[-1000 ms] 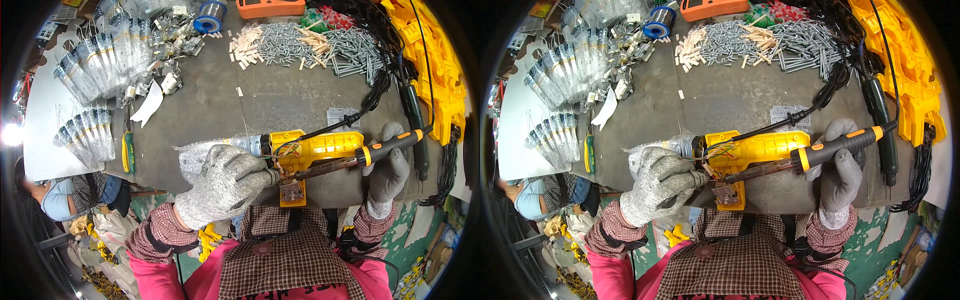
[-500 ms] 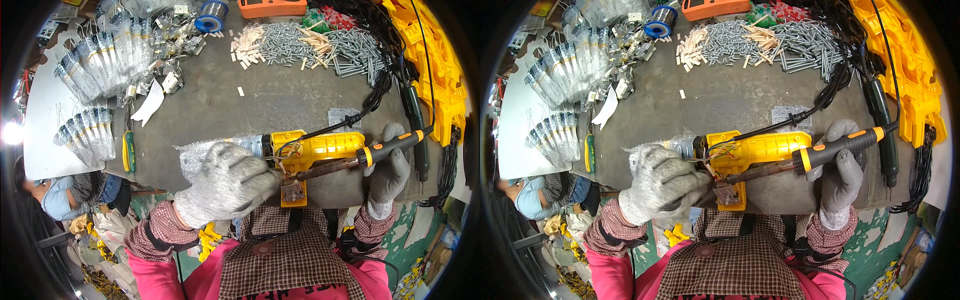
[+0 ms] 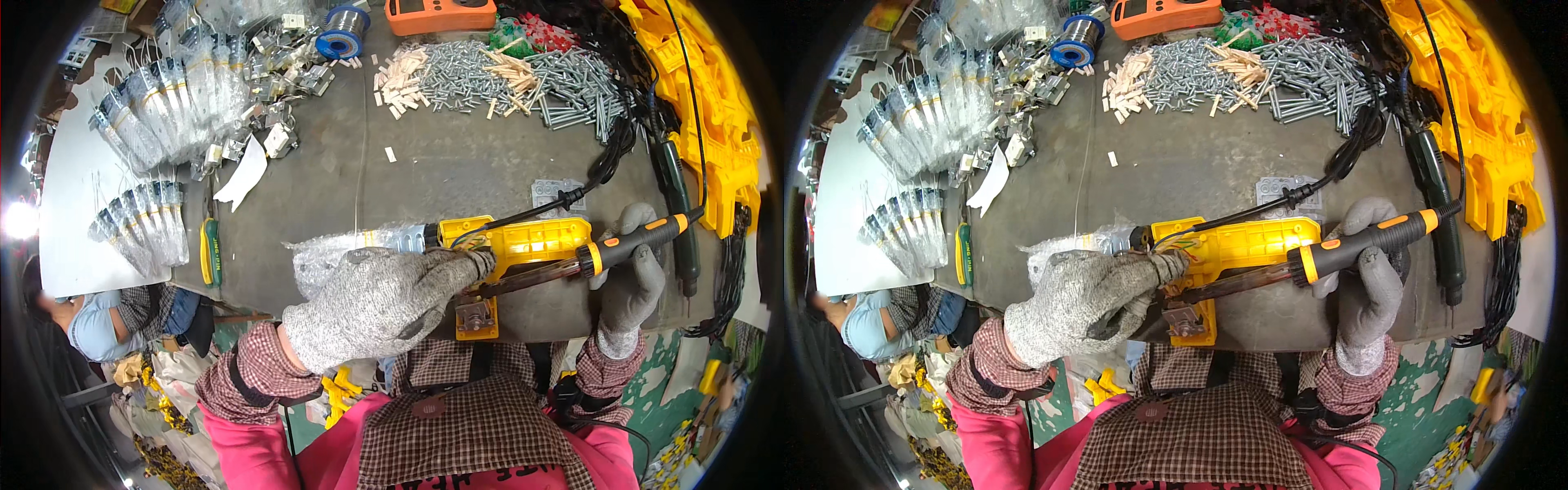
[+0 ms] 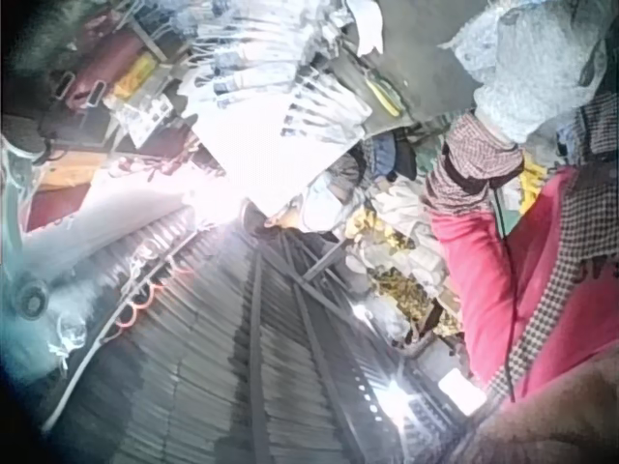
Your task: Assembling components into a yellow plastic toy gun housing and soldering internal wires.
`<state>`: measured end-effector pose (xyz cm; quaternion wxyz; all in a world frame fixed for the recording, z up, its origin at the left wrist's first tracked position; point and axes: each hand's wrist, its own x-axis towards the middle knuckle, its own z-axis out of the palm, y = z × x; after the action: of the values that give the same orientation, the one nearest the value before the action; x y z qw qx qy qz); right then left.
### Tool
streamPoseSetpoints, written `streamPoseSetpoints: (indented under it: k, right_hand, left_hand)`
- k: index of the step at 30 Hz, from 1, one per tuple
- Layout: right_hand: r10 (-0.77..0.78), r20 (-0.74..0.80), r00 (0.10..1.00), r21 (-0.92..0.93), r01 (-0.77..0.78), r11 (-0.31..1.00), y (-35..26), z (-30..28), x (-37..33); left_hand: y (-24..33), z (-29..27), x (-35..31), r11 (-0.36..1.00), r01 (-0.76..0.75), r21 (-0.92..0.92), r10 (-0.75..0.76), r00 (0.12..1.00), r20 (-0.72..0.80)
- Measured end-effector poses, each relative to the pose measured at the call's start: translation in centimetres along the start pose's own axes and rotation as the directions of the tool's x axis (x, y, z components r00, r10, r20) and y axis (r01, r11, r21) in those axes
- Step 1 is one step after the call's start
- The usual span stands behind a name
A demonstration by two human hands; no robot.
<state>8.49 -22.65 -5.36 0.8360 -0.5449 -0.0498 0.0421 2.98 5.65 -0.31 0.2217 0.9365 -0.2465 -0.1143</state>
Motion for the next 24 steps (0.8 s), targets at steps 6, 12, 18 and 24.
streamPoseSetpoints:
  k: [6, 12, 18, 24]
  right_hand:
    - [0.002, -0.008, 1.0, 0.007, -0.002, 1.0, -0.19, -0.01, -0.12]
    - [-0.006, 0.035, 0.999, 0.032, 0.005, 0.999, 0.15, -0.5, -0.16]
    - [-0.014, 0.019, 1.0, 0.029, 0.013, 0.999, 0.06, -0.15, -0.25]
    - [-0.009, 0.01, 1.0, 0.028, 0.009, 1.0, 0.19, -0.18, -0.2]
  left_hand:
    - [-0.1, 0.49, 0.36, 0.998, -0.044, -0.034, 0.039, 0.99, -0.136]
    - [-0.04, 0.43, 0.14, 0.995, -0.096, -0.039, 0.091, 0.991, -0.1]
    - [0.02, 0.36, -0.16, 0.991, -0.134, -0.017, 0.133, 0.991, -0.021]
    - [-0.18, 0.6, -0.09, 0.992, -0.128, -0.014, 0.128, 0.991, -0.04]
